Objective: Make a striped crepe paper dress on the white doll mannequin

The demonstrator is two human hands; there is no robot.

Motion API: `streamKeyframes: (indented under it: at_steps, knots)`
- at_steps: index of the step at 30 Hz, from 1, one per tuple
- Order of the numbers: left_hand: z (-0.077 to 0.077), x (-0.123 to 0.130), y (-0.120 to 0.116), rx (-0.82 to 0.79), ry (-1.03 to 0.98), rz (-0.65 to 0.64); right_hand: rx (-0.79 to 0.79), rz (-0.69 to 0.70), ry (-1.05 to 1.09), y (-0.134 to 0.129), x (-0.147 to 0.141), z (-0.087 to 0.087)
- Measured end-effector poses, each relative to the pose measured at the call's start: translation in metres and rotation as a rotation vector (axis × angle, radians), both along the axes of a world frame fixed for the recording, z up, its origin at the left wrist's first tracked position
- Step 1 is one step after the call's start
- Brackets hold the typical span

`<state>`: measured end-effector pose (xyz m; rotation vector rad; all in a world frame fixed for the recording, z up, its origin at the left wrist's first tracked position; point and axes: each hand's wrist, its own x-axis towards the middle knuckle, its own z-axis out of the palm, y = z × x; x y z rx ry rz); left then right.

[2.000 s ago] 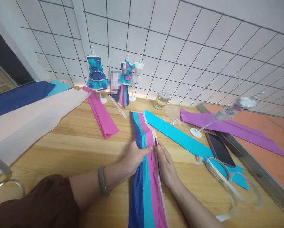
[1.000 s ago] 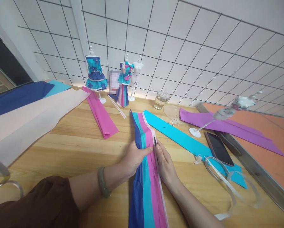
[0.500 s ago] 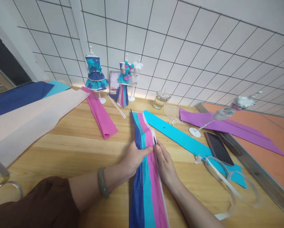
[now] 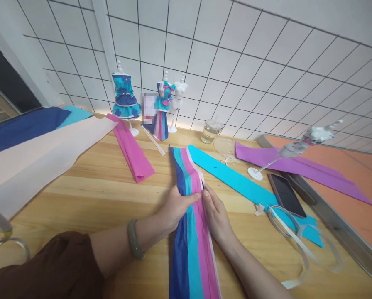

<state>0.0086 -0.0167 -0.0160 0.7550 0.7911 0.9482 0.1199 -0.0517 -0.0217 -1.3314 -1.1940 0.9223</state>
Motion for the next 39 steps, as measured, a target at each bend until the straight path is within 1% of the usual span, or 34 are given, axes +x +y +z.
streamKeyframes:
  at_steps: [2, 4, 8, 10, 12, 14, 17, 19, 21, 24, 28, 34, 39]
  knots:
    - [0.001, -0.001, 0.001, -0.045, -0.017, -0.023, 0.005, -0.001, -0.016, 0.0, 0.001, -0.001]
    - [0.003, -0.002, 0.004, -0.112, -0.09, -0.038, 0.012, 0.004, -0.033, 0.0, 0.002, -0.001]
    - [0.01, -0.006, 0.016, -0.329, -0.256, -0.076, 0.008, 0.027, -0.05, 0.0, 0.002, 0.0]
    - [0.012, -0.01, 0.024, -0.359, -0.306, -0.105, 0.008, 0.04, -0.057, -0.001, 0.0, 0.002]
    - [0.012, -0.016, 0.033, -0.335, -0.362, -0.169, -0.014, 0.06, -0.043, -0.003, -0.002, 0.004]
    - [0.012, -0.02, 0.04, -0.355, -0.342, -0.216, -0.092, 0.097, 0.012, -0.005, -0.004, 0.005]
    - [0.009, -0.024, 0.045, -0.388, -0.236, -0.261, -0.197, 0.164, 0.112, -0.008, -0.007, 0.006]
    - [0.008, -0.024, 0.046, -0.371, -0.161, -0.243, -0.204, 0.178, 0.141, -0.008, -0.008, 0.007]
    - [0.007, -0.023, 0.044, -0.313, -0.111, -0.188, -0.207, 0.169, 0.152, -0.007, -0.01, 0.009]
    - [0.008, -0.022, 0.041, -0.22, -0.09, -0.099, -0.224, 0.143, 0.162, -0.006, -0.011, 0.011]
    - [0.01, -0.021, 0.039, -0.173, -0.082, -0.031, -0.235, 0.118, 0.175, -0.007, -0.011, 0.013]
    - [0.012, -0.021, 0.037, -0.136, -0.116, -0.036, -0.228, 0.125, 0.173, -0.009, -0.013, 0.017]
    - [0.012, -0.02, 0.035, -0.111, -0.133, -0.029, -0.264, 0.081, 0.178, -0.01, -0.011, 0.013]
